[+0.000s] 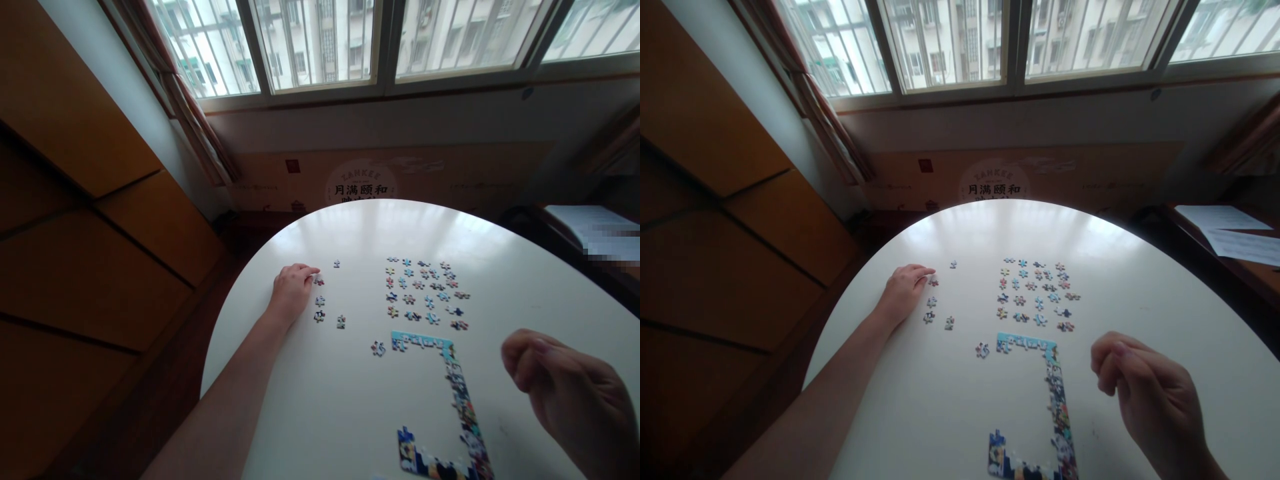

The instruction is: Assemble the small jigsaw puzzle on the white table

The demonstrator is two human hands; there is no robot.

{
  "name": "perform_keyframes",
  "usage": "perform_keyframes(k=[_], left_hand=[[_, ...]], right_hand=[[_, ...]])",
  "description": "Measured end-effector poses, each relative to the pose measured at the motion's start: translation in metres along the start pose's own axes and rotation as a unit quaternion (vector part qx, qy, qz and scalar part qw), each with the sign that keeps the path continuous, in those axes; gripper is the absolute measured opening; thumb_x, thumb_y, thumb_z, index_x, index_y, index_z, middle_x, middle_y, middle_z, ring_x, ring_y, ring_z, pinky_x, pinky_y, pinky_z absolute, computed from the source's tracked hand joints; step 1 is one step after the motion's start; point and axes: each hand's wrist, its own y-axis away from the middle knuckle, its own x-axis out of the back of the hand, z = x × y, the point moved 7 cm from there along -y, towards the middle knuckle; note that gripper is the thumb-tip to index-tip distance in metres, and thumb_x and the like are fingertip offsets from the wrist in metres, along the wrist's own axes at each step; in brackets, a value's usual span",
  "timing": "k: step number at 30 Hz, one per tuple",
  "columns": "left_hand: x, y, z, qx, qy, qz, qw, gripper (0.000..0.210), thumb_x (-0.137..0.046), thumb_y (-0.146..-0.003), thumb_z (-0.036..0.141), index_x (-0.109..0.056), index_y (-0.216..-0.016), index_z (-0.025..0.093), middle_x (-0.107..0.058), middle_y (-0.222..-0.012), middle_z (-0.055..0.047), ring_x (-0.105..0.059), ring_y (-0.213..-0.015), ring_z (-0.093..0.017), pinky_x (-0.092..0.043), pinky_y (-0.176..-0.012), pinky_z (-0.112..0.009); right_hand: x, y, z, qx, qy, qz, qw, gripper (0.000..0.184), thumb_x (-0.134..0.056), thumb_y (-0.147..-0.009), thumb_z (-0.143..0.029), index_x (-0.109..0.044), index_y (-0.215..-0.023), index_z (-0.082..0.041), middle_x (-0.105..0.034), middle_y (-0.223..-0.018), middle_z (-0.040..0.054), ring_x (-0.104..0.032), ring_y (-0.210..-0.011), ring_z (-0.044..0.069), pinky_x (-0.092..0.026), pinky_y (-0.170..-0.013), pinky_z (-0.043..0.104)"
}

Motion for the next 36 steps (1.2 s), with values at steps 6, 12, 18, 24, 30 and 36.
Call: perform_keyframes(k=[6,12,18,24,30,36], left_hand=[[-0.005,-0.001,0.012,-0.018,-0.026,-0.008,0.999,0.036,-0.046,-0.100,0.023,-0.072,-0.124,0.025,-0.069,-0.130,-0.006,-0.058,-0.121,-0.027,-0.042,-0.109,-0.044],[-0.007,-0.001,0.019,-0.030,-0.065,-0.009,0.997,0.037,-0.044,-0.101,0.026,-0.069,-0.129,0.028,-0.068,-0.134,-0.006,-0.059,-0.122,-0.027,-0.036,-0.112,-0.047],[-0.005,-0.005,0.030,0.011,-0.129,-0.013,0.992,0.038,-0.040,-0.104,0.037,-0.070,-0.126,0.029,-0.070,-0.130,-0.007,-0.062,-0.118,-0.028,-0.030,-0.115,-0.053],[-0.013,-0.038,0.056,0.058,-0.162,-0.056,0.984,0.038,-0.053,-0.096,0.050,-0.078,-0.099,0.022,-0.075,-0.108,-0.013,-0.066,-0.106,-0.032,-0.040,-0.105,-0.052],[-0.028,-0.068,0.077,0.082,-0.165,-0.071,0.980,0.030,-0.067,-0.089,0.035,-0.073,-0.111,0.016,-0.071,-0.118,-0.019,-0.062,-0.117,-0.036,-0.043,-0.103,-0.051],[-0.023,-0.076,0.079,0.091,-0.159,-0.078,0.980,0.024,-0.074,-0.080,0.022,-0.074,-0.103,0.015,-0.074,-0.107,-0.016,-0.066,-0.109,-0.032,-0.049,-0.096,-0.045]], right_hand=[[-0.003,-0.002,-0.007,-0.002,0.010,0.014,1.000,0.051,-0.068,-0.085,-0.043,-0.057,-0.041,-0.019,-0.057,-0.053,0.0087,-0.055,-0.050,0.020,-0.042,-0.042,0.030],[-0.002,0.000,-0.007,0.012,0.006,0.014,1.000,0.051,-0.068,-0.087,-0.042,-0.057,-0.042,-0.019,-0.058,-0.054,0.0079,-0.055,-0.050,0.020,-0.041,-0.044,0.031],[0.003,0.003,0.005,0.033,0.007,-0.014,0.999,0.051,-0.061,-0.095,-0.036,-0.058,-0.048,-0.019,-0.060,-0.062,0.0060,-0.057,-0.060,0.018,-0.044,-0.053,0.030],[0.005,-0.001,0.005,0.065,0.003,-0.021,0.998,0.047,-0.057,-0.093,-0.029,-0.059,-0.048,-0.020,-0.060,-0.060,0.0043,-0.056,-0.060,0.017,-0.041,-0.055,0.030],[0.004,-0.007,-0.001,0.094,0.002,-0.007,0.996,0.042,-0.055,-0.088,-0.021,-0.059,-0.046,-0.020,-0.057,-0.055,0.0025,-0.053,-0.054,0.014,-0.033,-0.047,0.027],[0.001,-0.009,-0.003,0.100,0.030,-0.017,0.994,0.045,-0.054,-0.090,-0.026,-0.059,-0.046,-0.020,-0.057,-0.054,0.0019,-0.048,-0.048,0.011,-0.034,-0.046,0.026]])
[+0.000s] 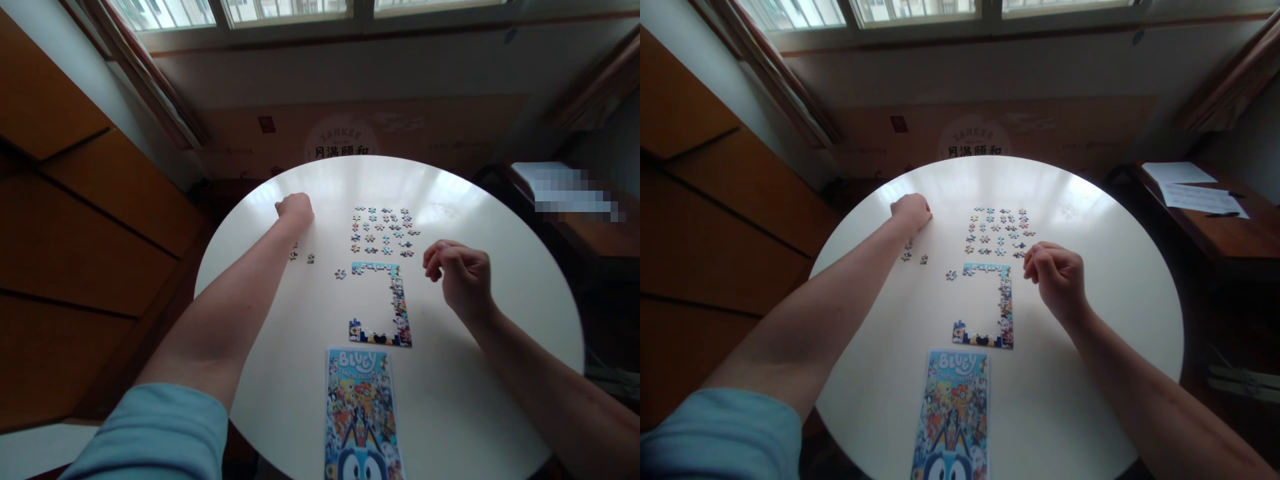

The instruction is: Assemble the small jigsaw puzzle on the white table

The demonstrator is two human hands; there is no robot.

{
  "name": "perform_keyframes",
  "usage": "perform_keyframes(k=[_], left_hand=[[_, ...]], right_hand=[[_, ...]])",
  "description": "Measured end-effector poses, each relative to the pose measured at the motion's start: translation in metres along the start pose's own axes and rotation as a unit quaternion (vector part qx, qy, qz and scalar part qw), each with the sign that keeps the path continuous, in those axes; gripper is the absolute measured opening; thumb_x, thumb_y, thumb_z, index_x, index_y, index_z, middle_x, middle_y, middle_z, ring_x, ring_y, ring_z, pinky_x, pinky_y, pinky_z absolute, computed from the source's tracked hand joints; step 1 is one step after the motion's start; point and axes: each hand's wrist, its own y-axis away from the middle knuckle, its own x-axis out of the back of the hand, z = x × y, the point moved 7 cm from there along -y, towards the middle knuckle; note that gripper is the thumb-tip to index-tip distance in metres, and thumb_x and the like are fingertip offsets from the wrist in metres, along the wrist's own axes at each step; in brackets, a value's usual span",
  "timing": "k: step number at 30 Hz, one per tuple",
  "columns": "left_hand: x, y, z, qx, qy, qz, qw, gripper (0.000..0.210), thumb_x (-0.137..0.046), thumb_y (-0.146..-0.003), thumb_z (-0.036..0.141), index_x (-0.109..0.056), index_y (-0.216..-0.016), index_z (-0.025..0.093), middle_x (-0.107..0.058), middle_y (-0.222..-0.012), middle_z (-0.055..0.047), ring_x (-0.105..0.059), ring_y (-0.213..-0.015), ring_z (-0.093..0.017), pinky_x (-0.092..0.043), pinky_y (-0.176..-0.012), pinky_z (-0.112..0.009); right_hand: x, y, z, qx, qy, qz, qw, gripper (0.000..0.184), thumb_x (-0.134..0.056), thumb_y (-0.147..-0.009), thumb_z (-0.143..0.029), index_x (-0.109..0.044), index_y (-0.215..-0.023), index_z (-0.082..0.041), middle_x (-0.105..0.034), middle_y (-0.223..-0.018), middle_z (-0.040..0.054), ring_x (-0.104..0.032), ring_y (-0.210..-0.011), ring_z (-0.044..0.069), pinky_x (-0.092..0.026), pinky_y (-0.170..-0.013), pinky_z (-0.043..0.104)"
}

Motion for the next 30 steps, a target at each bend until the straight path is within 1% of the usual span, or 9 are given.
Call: perform_keyframes(k=[6,8,10,12,15,19,21,24,30], left_hand=[[0.011,0.016,-0.004,-0.053,0.042,-0.013,0.998,0.013,-0.074,-0.084,0.023,-0.078,-0.095,0.018,-0.074,-0.090,-0.008,-0.069,-0.094,-0.024,-0.054,-0.087,-0.035],[0.019,0.033,-0.002,-0.078,0.116,-0.011,0.990,0.016,-0.073,-0.087,0.025,-0.078,-0.097,0.014,-0.072,-0.085,-0.008,-0.069,-0.086,-0.021,-0.056,-0.083,-0.035],[0.030,0.060,0.005,-0.113,0.232,-0.013,0.966,0.019,-0.073,-0.088,0.025,-0.077,-0.099,0.010,-0.071,-0.083,-0.009,-0.068,-0.083,-0.020,-0.057,-0.081,-0.035],[0.037,0.095,0.017,-0.152,0.329,-0.061,0.930,0.017,-0.073,-0.088,0.022,-0.077,-0.099,0.010,-0.072,-0.085,-0.010,-0.069,-0.083,-0.018,-0.058,-0.081,-0.036],[0.037,0.148,0.034,-0.170,0.399,-0.158,0.887,0.016,-0.072,-0.087,0.018,-0.079,-0.101,0.013,-0.073,-0.083,-0.008,-0.071,-0.084,-0.019,-0.059,-0.081,-0.038],[0.021,0.194,0.049,-0.184,0.456,-0.282,0.824,0.013,-0.073,-0.081,0.013,-0.079,-0.092,0.014,-0.075,-0.077,-0.005,-0.073,-0.079,-0.019,-0.061,-0.077,-0.035],[0.010,0.201,0.051,-0.191,0.486,-0.318,0.791,0.013,-0.073,-0.079,0.012,-0.077,-0.091,0.014,-0.074,-0.075,-0.004,-0.073,-0.076,-0.017,-0.061,-0.074,-0.032],[-0.006,0.202,0.049,-0.200,0.509,-0.345,0.762,0.016,-0.075,-0.078,0.014,-0.074,-0.093,0.014,-0.074,-0.075,-0.003,-0.071,-0.072,-0.015,-0.061,-0.071,-0.029],[-0.015,0.203,0.045,-0.213,0.522,-0.360,0.744,0.020,-0.076,-0.079,0.017,-0.072,-0.098,0.013,-0.074,-0.081,-0.004,-0.070,-0.071,-0.013,-0.060,-0.068,-0.027]], right_hand=[[-0.008,0.002,-0.003,-0.007,0.037,-0.051,0.998,0.051,-0.055,-0.094,-0.035,-0.059,-0.046,-0.020,-0.057,-0.053,0.0020,-0.049,-0.048,0.010,-0.036,-0.046,0.025],[-0.011,0.003,-0.006,0.007,0.058,-0.068,0.996,0.051,-0.055,-0.095,-0.035,-0.061,-0.046,-0.021,-0.058,-0.054,0.0024,-0.050,-0.049,0.011,-0.037,-0.046,0.025],[-0.015,0.004,-0.013,0.038,0.083,-0.086,0.992,0.047,-0.055,-0.096,-0.033,-0.066,-0.051,-0.021,-0.062,-0.060,0.0031,-0.052,-0.052,0.011,-0.039,-0.048,0.026],[-0.021,0.008,-0.022,0.076,0.105,-0.111,0.985,0.035,-0.059,-0.095,-0.030,-0.074,-0.064,-0.021,-0.067,-0.069,0.0034,-0.055,-0.055,0.011,-0.042,-0.050,0.026],[-0.034,0.018,-0.035,0.116,0.117,-0.149,0.975,0.010,-0.070,-0.088,-0.026,-0.079,-0.085,-0.023,-0.071,-0.082,0.0034,-0.059,-0.061,0.011,-0.047,-0.053,0.026],[-0.053,0.035,-0.049,0.164,0.115,-0.204,0.958,0.012,-0.074,-0.086,-0.021,-0.079,-0.097,-0.025,-0.074,-0.094,0.0035,-0.065,-0.067,0.012,-0.054,-0.057,0.026],[-0.060,0.042,-0.052,0.187,0.113,-0.232,0.948,0.013,-0.073,-0.087,-0.019,-0.078,-0.098,-0.025,-0.075,-0.097,0.0037,-0.068,-0.071,0.012,-0.056,-0.059,0.026],[-0.066,0.047,-0.054,0.217,0.110,-0.258,0.935,0.011,-0.072,-0.089,-0.017,-0.078,-0.095,-0.024,-0.076,-0.096,0.0036,-0.072,-0.079,0.014,-0.058,-0.064,0.026],[-0.069,0.048,-0.049,0.250,0.142,-0.285,0.914,0.010,-0.070,-0.092,-0.016,-0.078,-0.097,-0.020,-0.076,-0.098,0.0057,-0.074,-0.084,0.016,-0.061,-0.071,0.027]])
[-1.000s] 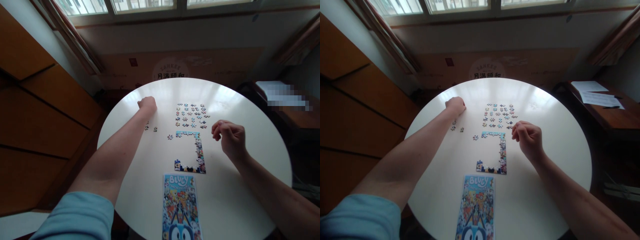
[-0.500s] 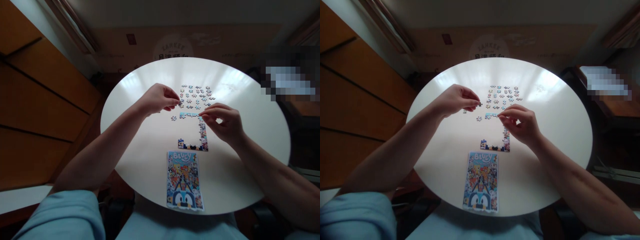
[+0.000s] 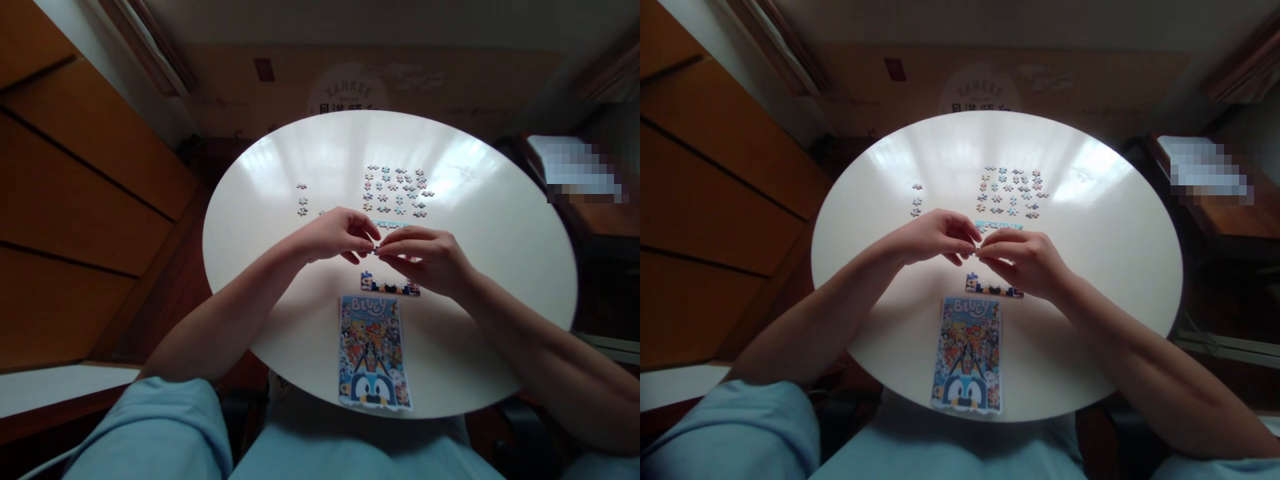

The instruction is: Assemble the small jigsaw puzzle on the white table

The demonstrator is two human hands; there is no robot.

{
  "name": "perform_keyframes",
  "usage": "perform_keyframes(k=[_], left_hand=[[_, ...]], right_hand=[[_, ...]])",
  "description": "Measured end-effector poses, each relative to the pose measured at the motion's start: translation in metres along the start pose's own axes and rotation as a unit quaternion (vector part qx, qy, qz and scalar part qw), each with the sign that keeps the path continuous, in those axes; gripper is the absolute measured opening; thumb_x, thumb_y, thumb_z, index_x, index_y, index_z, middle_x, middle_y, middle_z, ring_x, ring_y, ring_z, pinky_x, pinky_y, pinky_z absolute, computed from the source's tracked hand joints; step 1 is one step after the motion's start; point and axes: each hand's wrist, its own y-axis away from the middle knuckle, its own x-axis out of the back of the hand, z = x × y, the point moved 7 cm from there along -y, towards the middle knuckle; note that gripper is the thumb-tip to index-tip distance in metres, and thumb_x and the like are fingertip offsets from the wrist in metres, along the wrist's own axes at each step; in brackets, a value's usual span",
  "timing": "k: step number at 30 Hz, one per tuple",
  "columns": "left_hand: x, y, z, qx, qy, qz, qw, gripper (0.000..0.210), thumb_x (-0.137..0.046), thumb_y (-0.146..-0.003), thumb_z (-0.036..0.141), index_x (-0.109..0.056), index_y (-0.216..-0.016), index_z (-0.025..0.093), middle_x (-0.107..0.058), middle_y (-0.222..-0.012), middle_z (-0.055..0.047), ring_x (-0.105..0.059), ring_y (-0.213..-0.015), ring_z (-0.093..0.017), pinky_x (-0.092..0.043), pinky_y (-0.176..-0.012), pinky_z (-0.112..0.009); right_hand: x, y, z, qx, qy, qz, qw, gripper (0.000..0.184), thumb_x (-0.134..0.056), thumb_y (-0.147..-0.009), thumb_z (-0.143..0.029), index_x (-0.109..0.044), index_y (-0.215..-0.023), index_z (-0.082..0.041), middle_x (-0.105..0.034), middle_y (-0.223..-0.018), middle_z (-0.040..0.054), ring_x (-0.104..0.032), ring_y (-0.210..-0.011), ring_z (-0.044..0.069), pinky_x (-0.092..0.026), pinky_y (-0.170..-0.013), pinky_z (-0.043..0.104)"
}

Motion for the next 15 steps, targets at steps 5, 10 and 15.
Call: perform_keyframes(k=[5,10,15], left_hand=[[-0.002,0.004,-0.001,0.014,0.002,-0.014,1.000,0.019,-0.076,-0.081,0.020,-0.071,-0.098,0.014,-0.074,-0.081,-0.004,-0.070,-0.070,-0.014,-0.060,-0.069,-0.030],[0.000,0.003,-0.005,0.031,-0.037,-0.016,0.999,0.018,-0.072,-0.083,0.022,-0.071,-0.099,0.014,-0.074,-0.085,-0.006,-0.069,-0.076,-0.015,-0.058,-0.068,-0.030],[0.012,0.014,0.001,0.026,-0.285,0.028,0.958,0.017,-0.063,-0.088,0.028,-0.074,-0.096,0.017,-0.074,-0.090,-0.006,-0.065,-0.078,-0.017,-0.048,-0.063,-0.028]], right_hand=[[-0.005,0.000,0.002,0.001,0.007,-0.020,1.000,0.010,-0.068,-0.094,-0.018,-0.078,-0.098,-0.021,-0.077,-0.098,0.0049,-0.074,-0.083,0.014,-0.060,-0.070,0.026],[-0.010,0.000,0.007,-0.005,0.000,-0.043,0.999,0.011,-0.068,-0.096,-0.021,-0.078,-0.098,-0.020,-0.077,-0.096,0.0047,-0.073,-0.083,0.013,-0.059,-0.070,0.025],[-0.020,0.004,0.017,-0.040,0.005,-0.100,0.994,0.013,-0.066,-0.097,-0.025,-0.078,-0.095,-0.021,-0.077,-0.095,0.0035,-0.072,-0.083,0.014,-0.056,-0.072,0.026]])
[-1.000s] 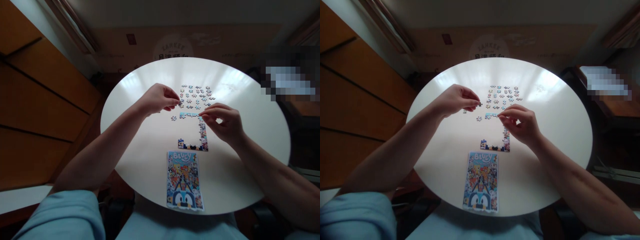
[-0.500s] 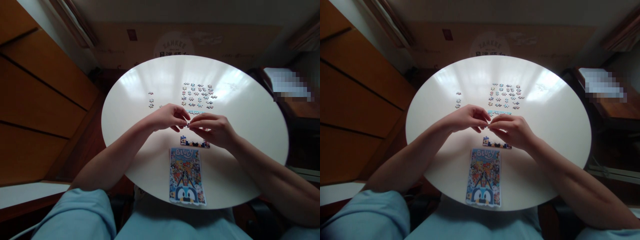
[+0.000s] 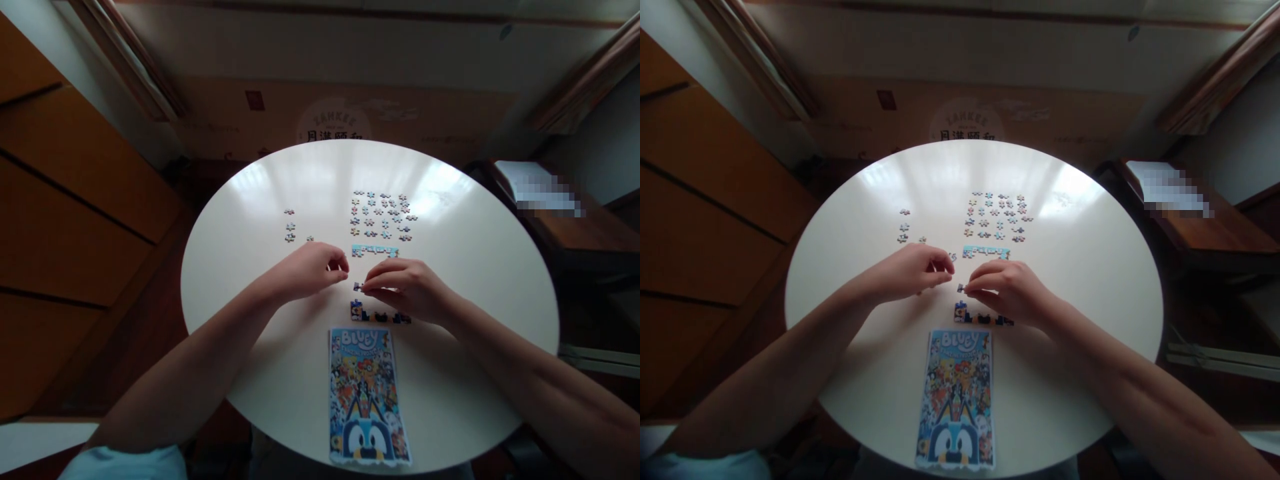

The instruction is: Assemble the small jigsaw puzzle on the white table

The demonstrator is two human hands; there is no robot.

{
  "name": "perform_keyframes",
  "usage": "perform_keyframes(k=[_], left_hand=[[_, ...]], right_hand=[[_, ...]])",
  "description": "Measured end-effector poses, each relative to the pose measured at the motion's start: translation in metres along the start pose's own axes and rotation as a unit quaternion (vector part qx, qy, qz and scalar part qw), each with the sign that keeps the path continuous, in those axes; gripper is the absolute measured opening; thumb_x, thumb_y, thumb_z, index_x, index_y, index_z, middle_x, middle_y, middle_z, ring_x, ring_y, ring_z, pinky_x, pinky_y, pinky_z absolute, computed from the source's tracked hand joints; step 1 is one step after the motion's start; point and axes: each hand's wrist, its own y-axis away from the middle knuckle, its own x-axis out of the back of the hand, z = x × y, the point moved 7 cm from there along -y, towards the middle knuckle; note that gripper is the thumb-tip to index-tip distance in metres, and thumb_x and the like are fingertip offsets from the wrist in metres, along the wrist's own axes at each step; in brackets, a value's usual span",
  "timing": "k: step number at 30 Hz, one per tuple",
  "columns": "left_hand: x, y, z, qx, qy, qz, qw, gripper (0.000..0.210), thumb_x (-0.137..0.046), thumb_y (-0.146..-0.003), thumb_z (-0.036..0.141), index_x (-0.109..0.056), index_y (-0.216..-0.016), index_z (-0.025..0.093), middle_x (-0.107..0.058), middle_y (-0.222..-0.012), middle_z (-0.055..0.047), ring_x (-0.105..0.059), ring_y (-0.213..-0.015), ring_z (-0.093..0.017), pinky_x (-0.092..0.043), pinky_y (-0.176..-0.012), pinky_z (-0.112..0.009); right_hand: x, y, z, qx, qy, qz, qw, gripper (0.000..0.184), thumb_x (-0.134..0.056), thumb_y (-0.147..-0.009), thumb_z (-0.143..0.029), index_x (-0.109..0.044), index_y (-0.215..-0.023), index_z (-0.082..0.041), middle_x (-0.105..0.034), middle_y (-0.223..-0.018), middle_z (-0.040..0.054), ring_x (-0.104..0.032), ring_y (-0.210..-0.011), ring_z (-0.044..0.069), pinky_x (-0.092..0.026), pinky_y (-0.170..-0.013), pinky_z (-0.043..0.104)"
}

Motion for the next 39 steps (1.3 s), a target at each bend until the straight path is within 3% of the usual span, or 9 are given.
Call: perform_keyframes(k=[4,13,23,31,39], left_hand=[[-0.004,0.010,0.005,-0.001,-0.141,-0.022,0.990,0.022,-0.066,-0.086,0.040,-0.073,-0.086,0.019,-0.073,-0.085,-0.005,-0.060,-0.072,-0.016,-0.039,-0.062,-0.029],[-0.018,0.012,0.010,-0.007,-0.210,-0.064,0.976,0.030,-0.063,-0.084,0.045,-0.066,-0.071,0.019,-0.067,-0.072,-0.004,-0.050,-0.058,-0.014,-0.030,-0.055,-0.030],[-0.020,0.011,0.011,0.019,-0.233,-0.065,0.970,0.027,-0.059,-0.083,0.043,-0.066,-0.073,0.020,-0.067,-0.074,-0.006,-0.051,-0.061,-0.016,-0.035,-0.057,-0.030],[-0.019,0.011,0.010,0.024,-0.215,-0.051,0.975,0.025,-0.061,-0.079,0.041,-0.062,-0.067,0.019,-0.064,-0.068,-0.005,-0.049,-0.058,-0.016,-0.034,-0.055,-0.032],[-0.019,0.010,0.008,0.021,-0.213,-0.041,0.976,0.025,-0.062,-0.078,0.042,-0.062,-0.067,0.020,-0.065,-0.068,-0.005,-0.049,-0.058,-0.016,-0.033,-0.054,-0.032]], right_hand=[[-0.008,0.000,0.006,-0.019,0.000,-0.037,0.999,0.015,-0.065,-0.097,-0.026,-0.079,-0.094,-0.022,-0.077,-0.095,0.0027,-0.070,-0.081,0.013,-0.053,-0.070,0.025],[-0.017,-0.001,0.006,-0.003,-0.003,-0.089,0.996,0.016,-0.064,-0.098,-0.031,-0.078,-0.096,-0.024,-0.076,-0.095,0.0026,-0.065,-0.082,0.013,-0.048,-0.072,0.026],[-0.019,-0.002,0.002,0.018,0.041,-0.117,0.992,0.021,-0.058,-0.102,-0.032,-0.077,-0.103,-0.023,-0.076,-0.100,0.0038,-0.062,-0.086,0.016,-0.046,-0.076,0.030],[-0.019,-0.001,-0.016,0.023,0.139,-0.158,0.977,0.019,-0.057,-0.100,-0.027,-0.075,-0.104,-0.023,-0.074,-0.100,0.0050,-0.057,-0.082,0.018,-0.040,-0.073,0.033],[-0.021,0.001,-0.015,-0.024,0.115,-0.117,0.986,0.020,-0.056,-0.100,-0.026,-0.076,-0.099,-0.022,-0.073,-0.094,0.0057,-0.058,-0.081,0.017,-0.039,-0.068,0.030]])
